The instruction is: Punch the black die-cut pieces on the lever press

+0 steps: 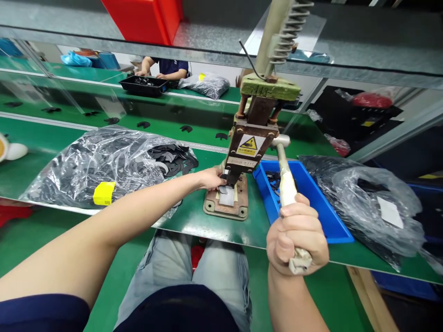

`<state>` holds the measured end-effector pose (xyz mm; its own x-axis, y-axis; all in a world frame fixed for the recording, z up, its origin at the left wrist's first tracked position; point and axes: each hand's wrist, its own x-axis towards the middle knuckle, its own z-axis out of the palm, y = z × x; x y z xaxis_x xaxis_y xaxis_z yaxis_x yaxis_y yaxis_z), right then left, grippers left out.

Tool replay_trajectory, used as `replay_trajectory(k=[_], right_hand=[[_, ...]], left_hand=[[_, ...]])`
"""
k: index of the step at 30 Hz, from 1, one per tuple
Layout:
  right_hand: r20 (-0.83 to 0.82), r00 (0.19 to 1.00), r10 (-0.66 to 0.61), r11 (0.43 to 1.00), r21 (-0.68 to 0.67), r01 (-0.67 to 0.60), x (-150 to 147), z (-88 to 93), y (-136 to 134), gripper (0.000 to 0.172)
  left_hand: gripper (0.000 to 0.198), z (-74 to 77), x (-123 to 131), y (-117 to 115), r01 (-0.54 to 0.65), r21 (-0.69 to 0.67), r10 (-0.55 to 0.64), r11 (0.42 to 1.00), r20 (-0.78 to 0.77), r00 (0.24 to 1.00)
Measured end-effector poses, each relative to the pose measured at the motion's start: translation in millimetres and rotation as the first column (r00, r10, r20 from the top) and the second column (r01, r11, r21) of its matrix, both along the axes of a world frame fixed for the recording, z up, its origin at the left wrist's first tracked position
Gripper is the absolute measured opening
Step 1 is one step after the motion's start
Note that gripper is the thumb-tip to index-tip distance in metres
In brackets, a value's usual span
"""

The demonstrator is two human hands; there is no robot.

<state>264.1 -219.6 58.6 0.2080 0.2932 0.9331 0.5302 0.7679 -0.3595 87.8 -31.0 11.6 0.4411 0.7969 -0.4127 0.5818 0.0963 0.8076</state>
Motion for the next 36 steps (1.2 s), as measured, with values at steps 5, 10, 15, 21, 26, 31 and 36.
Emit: replay_trajectory(k=[5,10,15,21,26,31,36], right_hand=[[0.019,1.0,0.008,1.0,-0.003,-0.008,1.9,2.2,-1.9,0.024],[0.046,0.999,0.026,0.999,-0.019,-0.026,4.7,4.8,-4.4,0.02],[0.058,0.997,0.043,0.999,-0.034,-0.041,5.3,5.2,-4.9,0.018],[0.062,0.997,0.034,0.999,-0.04,-0.032,6.8,4.3,-5.3,0.02],[0.051,0.998,0.042,0.999,-0.015,-0.041,7.1,2.3,-3.5,0.021],[0.037,0.999,0.026,1.0,-0.01,-0.026,5.1,0.4,-1.8,0.025],[0.054,0.998,0.031,0.999,-0.012,-0.03,7.4,-1.2,-2.3,0.027]], left_hand=[[0.028,9.6,3.0,-2.8,0.056,0.039,-0.056,0.998,0.009,0.998],[0.029,13.4,-7.3,-5.2,-0.003,-0.025,0.004,1.0,0.041,0.999],[0.024,10.6,-17.1,-9.6,-0.054,-0.116,0.072,0.992,0.151,0.986],[0.019,12.5,-14.5,-9.0,0.016,-0.125,0.008,0.992,0.189,0.982],[0.02,8.9,-11.8,-3.5,0.025,-0.108,-0.016,0.994,0.084,0.996],[0.017,12.4,-1.7,3.3,0.024,-0.095,-0.031,0.995,-0.08,0.996],[0.02,19.2,6.7,7.7,0.045,-0.054,-0.054,0.998,-0.181,0.982]])
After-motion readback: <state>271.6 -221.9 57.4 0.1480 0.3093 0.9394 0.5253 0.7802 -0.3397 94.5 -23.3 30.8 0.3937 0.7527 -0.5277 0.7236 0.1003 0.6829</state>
